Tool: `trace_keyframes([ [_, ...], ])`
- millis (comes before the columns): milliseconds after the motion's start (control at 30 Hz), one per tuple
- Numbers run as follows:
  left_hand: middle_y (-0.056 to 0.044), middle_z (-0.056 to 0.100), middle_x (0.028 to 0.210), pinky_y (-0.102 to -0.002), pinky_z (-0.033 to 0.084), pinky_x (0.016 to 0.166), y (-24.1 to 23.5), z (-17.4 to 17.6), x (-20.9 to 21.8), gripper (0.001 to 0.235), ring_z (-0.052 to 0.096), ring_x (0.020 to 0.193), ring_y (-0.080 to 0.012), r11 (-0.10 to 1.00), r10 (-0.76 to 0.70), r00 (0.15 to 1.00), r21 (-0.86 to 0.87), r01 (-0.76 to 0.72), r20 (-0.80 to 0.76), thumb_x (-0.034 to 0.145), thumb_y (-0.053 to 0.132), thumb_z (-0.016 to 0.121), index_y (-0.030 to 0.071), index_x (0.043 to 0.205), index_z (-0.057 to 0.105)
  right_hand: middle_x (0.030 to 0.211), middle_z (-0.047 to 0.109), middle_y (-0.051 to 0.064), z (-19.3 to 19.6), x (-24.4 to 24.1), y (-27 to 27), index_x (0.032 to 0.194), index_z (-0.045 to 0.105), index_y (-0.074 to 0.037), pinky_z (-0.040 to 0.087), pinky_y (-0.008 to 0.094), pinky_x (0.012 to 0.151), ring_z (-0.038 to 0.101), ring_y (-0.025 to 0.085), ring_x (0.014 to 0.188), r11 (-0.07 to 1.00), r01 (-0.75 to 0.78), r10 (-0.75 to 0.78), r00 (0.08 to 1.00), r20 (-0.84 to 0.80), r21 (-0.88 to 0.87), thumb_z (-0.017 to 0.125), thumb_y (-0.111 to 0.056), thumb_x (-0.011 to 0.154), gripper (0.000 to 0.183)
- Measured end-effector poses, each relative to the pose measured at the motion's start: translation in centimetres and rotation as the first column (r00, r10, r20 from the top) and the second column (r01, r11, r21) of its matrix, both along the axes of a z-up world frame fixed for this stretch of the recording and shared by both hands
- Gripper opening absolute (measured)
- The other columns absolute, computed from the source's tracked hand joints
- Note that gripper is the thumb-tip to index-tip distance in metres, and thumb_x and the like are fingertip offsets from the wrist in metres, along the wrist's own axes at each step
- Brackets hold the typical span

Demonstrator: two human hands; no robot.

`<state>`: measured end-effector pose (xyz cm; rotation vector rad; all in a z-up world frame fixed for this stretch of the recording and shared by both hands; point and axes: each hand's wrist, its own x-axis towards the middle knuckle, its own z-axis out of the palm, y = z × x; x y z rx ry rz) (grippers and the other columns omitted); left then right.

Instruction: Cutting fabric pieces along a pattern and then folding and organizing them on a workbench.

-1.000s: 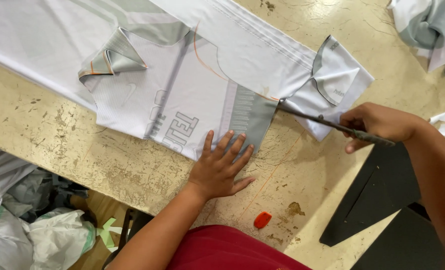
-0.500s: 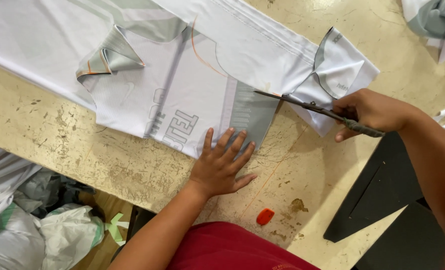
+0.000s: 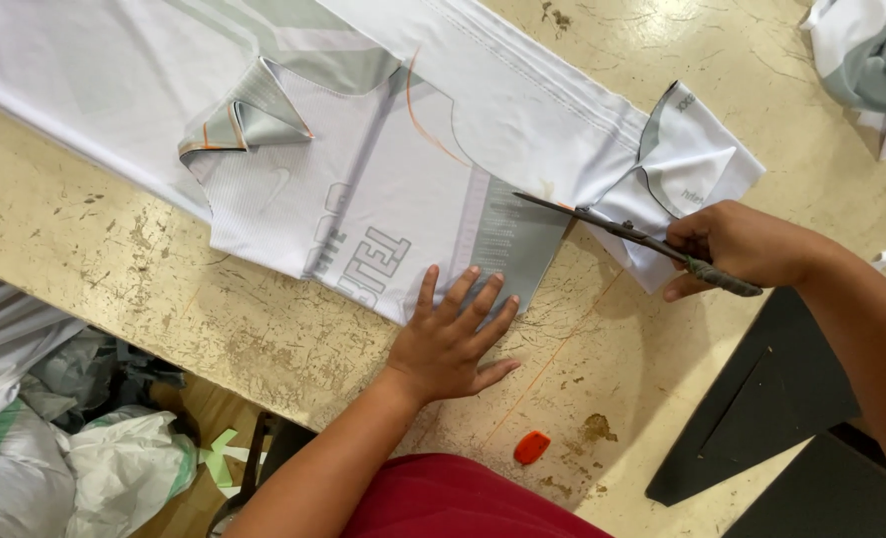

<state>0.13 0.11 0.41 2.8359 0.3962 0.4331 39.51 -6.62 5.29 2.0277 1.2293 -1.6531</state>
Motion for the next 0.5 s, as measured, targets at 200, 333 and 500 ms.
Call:
trace_keyframes([
  [200, -0.013, 0.054, 0.150, -0.066, 0.026, 0.117, 0.0, -0.2, 0.0, 0.071, 0.048, 0.140, -0.0362, 1.000, -0.001, 1.000, 0.012, 0.001, -0.001, 0.097, 0.072, 0.053, 0.017, 0.142, 0.058, 0.057, 0.063, 0.005, -0.4, -0.1, -0.2, 0.069, 0.073, -0.005, 0.043, 0.031, 0.057, 0.053, 0.017, 0.056, 1.000, -0.012, 0.012, 1.000, -0.011, -0.010, 0.105, -0.028, 0.065, 0.039],
  [333, -0.014, 0.051, 0.153, -0.067, 0.024, 0.118, 0.0, -0.5, 0.1, 0.074, 0.045, 0.143, -0.0371, 1.000, -0.009, 1.000, 0.012, 0.009, -0.006, 0.097, 0.073, 0.053, 0.017, 0.145, 0.055, 0.055, 0.057, 0.004, -1.2, 0.5, -0.6, 0.065, 0.066, -0.006, 0.040, 0.031, 0.056, 0.049, 0.016, 0.056, 0.999, -0.033, 0.033, 0.999, -0.011, 0.012, 0.108, -0.028, 0.064, 0.047],
  [500, -0.013, 0.052, 0.151, -0.067, 0.026, 0.117, -0.1, -0.5, -0.1, 0.074, 0.046, 0.140, -0.0367, 1.000, -0.001, 1.000, 0.002, 0.001, -0.002, 0.095, 0.073, 0.055, 0.017, 0.143, 0.055, 0.054, 0.058, 0.004, -0.2, -0.4, 0.2, 0.065, 0.067, -0.006, 0.038, 0.031, 0.055, 0.048, 0.016, 0.054, 0.999, -0.015, 0.017, 0.998, 0.062, -0.029, 0.109, -0.027, 0.063, 0.047],
])
